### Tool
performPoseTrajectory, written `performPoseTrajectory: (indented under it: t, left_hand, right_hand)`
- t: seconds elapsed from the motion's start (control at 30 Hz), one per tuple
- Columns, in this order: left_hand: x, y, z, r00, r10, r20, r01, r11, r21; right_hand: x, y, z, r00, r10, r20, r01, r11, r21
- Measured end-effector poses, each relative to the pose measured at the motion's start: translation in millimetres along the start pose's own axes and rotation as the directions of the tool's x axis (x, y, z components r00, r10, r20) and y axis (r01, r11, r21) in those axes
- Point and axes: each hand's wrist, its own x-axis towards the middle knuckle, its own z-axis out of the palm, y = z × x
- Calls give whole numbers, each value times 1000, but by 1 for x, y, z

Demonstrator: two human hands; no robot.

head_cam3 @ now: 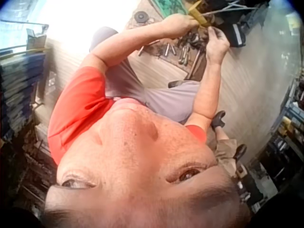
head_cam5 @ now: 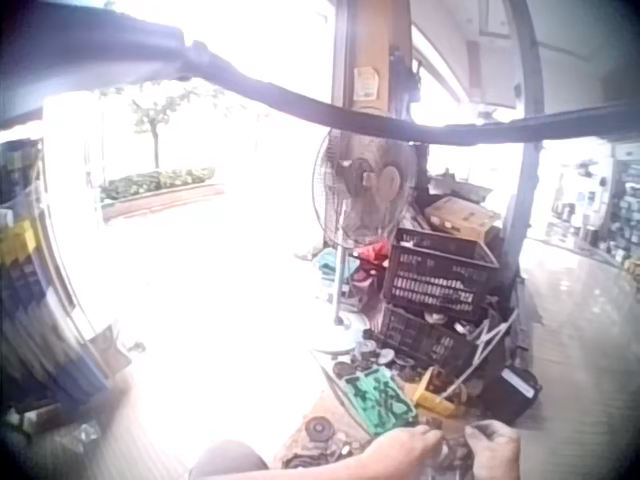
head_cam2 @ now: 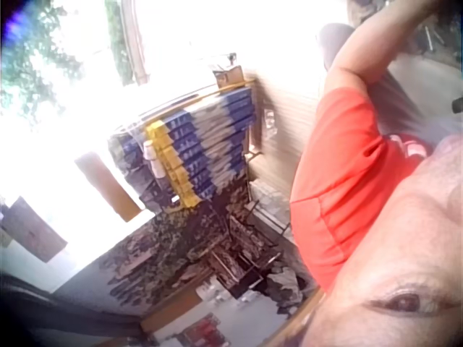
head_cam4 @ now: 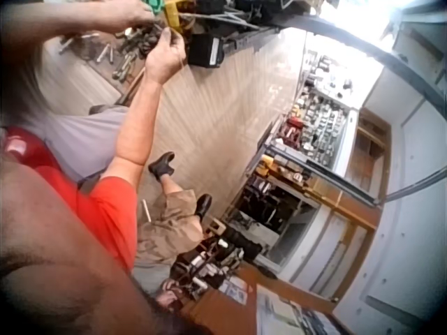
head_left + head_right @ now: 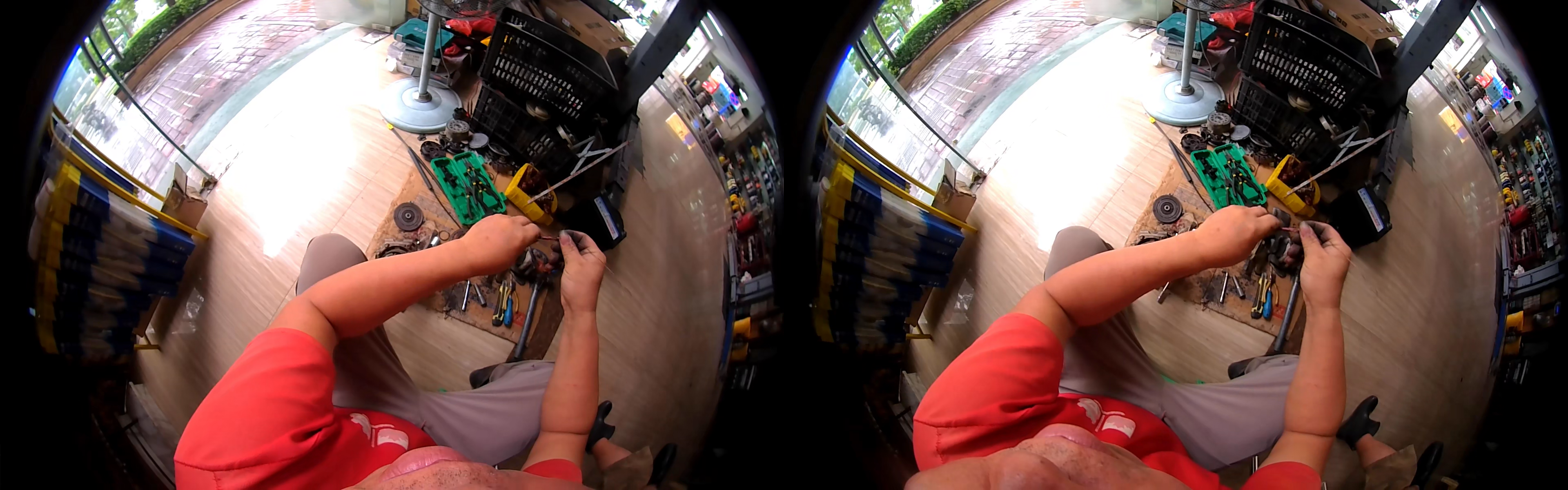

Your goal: The person manipulates a gear-like mechanical component and a green circuit board by hand, fitting small parts together and using pliers to adjust internal elements.

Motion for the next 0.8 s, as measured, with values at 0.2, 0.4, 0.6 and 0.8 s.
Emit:
performPoseTrajectory:
  t: [0.2,0.4,0.6,0.8]
  left_hand:
    - [-7,4,-1,998,60,-11,-60,997,44]
    - [-8,8,5,999,-53,-8,51,989,-135]
    - [1,14,-7,959,-276,64,273,838,-473]
    - [7,19,-9,905,-397,153,416,748,-517]
  right_hand:
    - [-7,4,10,996,28,80,-21,996,-87]
    - [-12,-2,9,994,92,63,-84,990,-116]
    - [4,6,-3,970,148,195,-177,975,138]
    - [-2,4,-1,996,36,78,-40,998,49]
